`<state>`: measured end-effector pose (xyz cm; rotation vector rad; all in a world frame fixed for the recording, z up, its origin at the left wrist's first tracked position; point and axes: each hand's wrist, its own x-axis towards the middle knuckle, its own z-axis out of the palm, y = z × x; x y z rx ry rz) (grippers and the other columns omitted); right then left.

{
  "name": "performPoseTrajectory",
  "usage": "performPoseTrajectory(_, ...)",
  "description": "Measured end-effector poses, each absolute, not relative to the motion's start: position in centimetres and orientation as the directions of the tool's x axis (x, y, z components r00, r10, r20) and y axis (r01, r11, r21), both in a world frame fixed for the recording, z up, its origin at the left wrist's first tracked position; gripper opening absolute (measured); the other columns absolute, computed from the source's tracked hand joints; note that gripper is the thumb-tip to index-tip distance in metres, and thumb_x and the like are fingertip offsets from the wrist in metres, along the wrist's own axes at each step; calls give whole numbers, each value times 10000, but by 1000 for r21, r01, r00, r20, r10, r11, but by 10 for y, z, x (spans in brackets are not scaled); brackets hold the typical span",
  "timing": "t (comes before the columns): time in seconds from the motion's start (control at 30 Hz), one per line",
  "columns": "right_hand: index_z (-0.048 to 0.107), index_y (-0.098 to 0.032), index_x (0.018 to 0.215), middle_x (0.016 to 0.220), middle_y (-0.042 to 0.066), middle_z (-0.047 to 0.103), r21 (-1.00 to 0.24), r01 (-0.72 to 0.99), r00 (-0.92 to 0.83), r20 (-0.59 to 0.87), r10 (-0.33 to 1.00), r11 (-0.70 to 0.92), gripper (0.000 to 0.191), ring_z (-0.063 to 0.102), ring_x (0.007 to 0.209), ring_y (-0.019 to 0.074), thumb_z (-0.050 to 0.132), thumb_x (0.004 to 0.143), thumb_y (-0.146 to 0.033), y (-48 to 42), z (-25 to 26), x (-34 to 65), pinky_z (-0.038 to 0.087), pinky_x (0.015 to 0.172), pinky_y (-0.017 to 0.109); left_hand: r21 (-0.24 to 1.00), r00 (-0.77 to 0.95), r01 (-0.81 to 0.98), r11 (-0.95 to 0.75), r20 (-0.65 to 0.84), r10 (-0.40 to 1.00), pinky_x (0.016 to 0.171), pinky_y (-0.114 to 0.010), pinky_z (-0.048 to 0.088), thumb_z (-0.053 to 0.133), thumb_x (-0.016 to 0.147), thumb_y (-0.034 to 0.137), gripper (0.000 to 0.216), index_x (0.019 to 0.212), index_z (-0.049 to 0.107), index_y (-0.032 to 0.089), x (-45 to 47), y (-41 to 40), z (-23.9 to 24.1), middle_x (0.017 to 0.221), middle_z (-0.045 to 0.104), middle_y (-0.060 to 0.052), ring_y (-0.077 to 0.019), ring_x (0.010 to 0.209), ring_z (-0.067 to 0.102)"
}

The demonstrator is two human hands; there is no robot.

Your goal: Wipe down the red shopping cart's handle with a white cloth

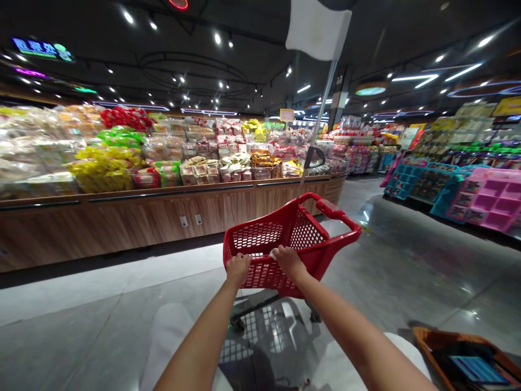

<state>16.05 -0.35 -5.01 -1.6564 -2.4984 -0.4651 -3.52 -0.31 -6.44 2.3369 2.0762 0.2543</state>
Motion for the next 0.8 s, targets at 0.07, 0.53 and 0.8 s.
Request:
performPoseTrajectory(0.07,574,-164,1057,984,127,623,174,897,-440,264,858,407,206,609,807,201,416,925,-159,-4,-57,131,485,686,319,103,110,987,-123,128,986,824,-380,400,210,976,370,431,1142,585,237,-34,-4,-68,1093,588,-93,-232,996,558)
performPoseTrajectory(0.53,642,-168,1019,1096,121,617,189,878,-472,206,857,439,272,583,982,215,444,939,-336,-13,-7,264,438,857,320,119,138,983,-142,41,990,813,-381,412,228,964,384,425,1090,613,253,-40,-15,-58,1082,588,-87,-238,1008,552)
performPoseTrajectory(0.8,624,-157,984,927,102,640,252,853,-501,147,853,458,237,609,839,195,399,917,-128,-16,-37,155,468,730,301,121,94,988,-101,62,994,821,-407,410,195,967,397,468,1099,599,201,-31,-19,-61,1055,609,-118,-268,1007,566)
